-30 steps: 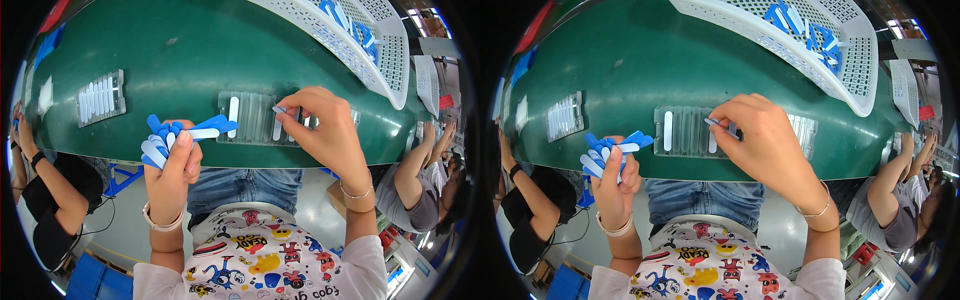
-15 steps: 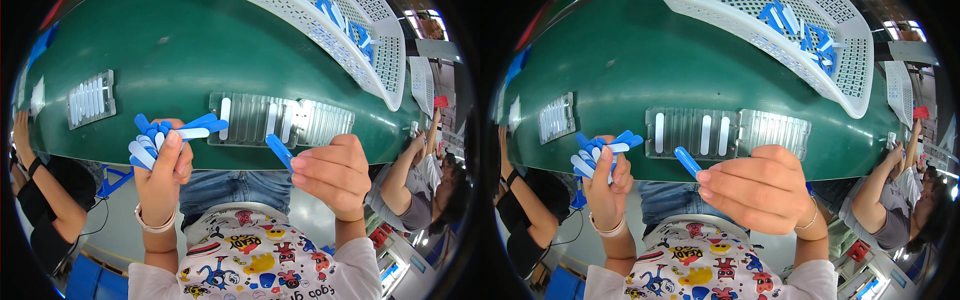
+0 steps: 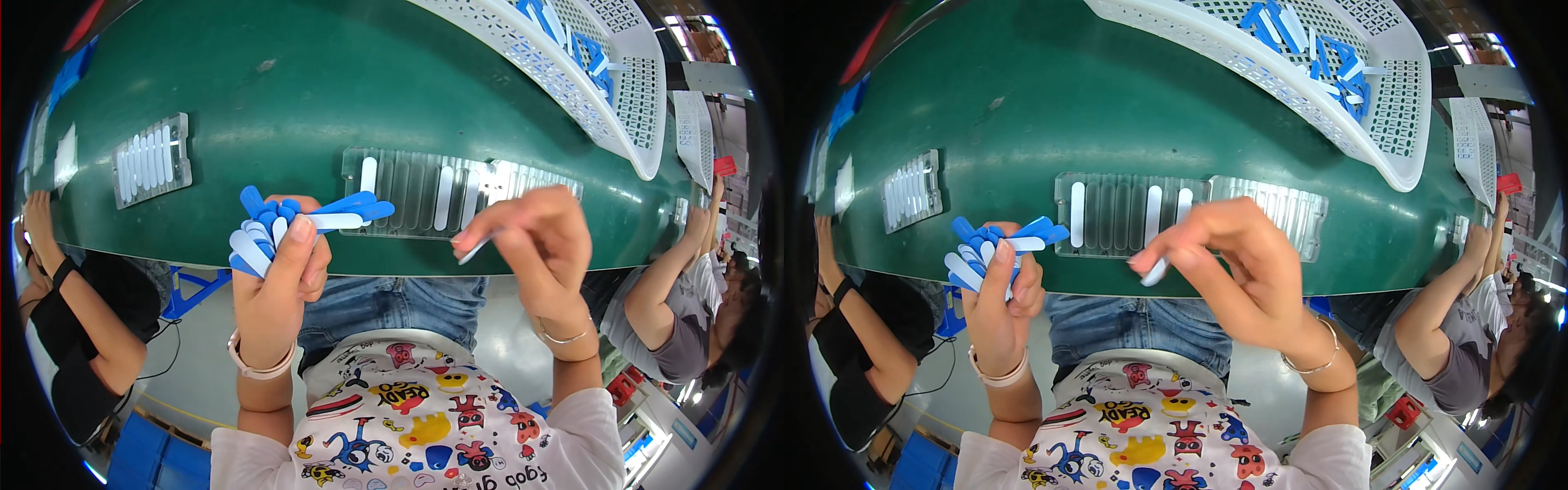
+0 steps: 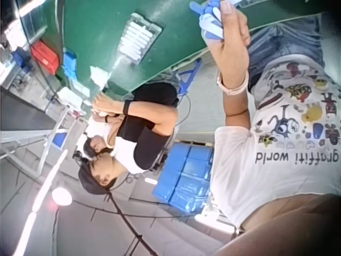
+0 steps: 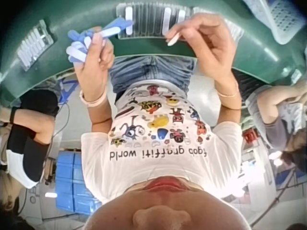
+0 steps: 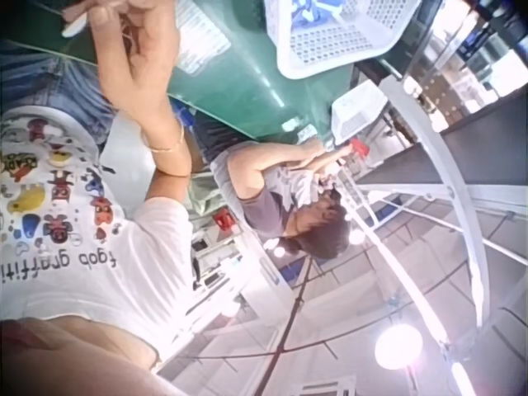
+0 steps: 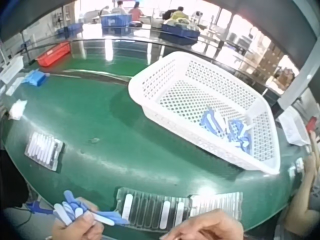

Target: The person takes strips from a basket, fits them into slots in plastic trays by hand, and sets the filled trays aside on the table.

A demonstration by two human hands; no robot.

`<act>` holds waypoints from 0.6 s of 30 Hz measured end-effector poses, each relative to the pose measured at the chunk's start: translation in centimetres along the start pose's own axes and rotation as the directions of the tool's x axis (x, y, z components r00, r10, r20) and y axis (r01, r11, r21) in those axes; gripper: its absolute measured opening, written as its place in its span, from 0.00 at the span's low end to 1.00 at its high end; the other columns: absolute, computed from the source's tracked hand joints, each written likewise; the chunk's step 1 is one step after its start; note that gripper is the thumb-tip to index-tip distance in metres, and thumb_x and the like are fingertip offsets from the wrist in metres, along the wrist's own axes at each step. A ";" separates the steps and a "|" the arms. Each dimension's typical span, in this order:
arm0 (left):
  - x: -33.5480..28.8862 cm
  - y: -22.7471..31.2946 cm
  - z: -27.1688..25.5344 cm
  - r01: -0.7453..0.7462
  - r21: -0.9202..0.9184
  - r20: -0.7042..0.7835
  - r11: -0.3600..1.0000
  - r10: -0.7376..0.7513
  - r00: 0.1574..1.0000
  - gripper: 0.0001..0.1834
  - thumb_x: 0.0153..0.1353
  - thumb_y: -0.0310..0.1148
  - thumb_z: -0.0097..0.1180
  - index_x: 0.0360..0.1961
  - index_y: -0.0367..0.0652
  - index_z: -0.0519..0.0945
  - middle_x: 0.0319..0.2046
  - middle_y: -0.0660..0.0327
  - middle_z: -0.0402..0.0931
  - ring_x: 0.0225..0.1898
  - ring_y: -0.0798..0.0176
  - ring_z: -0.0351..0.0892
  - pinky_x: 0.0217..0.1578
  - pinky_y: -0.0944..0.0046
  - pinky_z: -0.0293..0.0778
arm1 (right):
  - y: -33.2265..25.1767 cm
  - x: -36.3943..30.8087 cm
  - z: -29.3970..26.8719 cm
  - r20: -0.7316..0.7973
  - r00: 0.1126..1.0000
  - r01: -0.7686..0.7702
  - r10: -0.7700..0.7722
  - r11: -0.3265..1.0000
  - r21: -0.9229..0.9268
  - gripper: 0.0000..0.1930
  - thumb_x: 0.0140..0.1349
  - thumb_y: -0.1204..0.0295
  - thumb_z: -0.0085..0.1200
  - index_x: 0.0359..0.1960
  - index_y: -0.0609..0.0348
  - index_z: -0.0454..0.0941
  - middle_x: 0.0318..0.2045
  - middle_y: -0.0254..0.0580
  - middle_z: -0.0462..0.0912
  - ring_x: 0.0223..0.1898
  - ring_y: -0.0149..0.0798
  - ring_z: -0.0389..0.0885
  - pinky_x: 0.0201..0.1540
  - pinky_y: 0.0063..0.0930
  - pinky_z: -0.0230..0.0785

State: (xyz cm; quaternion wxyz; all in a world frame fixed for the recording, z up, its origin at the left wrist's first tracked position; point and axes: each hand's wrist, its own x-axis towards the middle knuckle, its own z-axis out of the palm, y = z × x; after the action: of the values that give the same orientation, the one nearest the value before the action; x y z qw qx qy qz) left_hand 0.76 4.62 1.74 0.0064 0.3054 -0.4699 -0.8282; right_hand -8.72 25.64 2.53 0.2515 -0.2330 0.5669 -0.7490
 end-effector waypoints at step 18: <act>-0.5 -0.9 -0.1 -0.074 0.059 0.014 0.996 0.073 0.997 0.09 0.64 0.31 0.47 0.39 0.35 0.71 0.16 0.69 0.63 0.16 0.81 0.54 0.14 0.77 0.47 | -2.6 6.1 -2.8 0.353 0.839 0.105 0.415 0.512 -0.853 0.07 0.49 0.80 0.57 0.32 0.62 0.76 0.31 0.42 0.73 0.34 0.42 0.74 0.35 0.31 0.67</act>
State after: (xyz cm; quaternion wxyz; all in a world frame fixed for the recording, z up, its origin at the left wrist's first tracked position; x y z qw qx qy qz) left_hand 1.49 5.15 1.26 0.0250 0.2833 -0.5053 -0.8148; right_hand -15.45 24.35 4.70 0.3170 -0.4624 0.7866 -0.2587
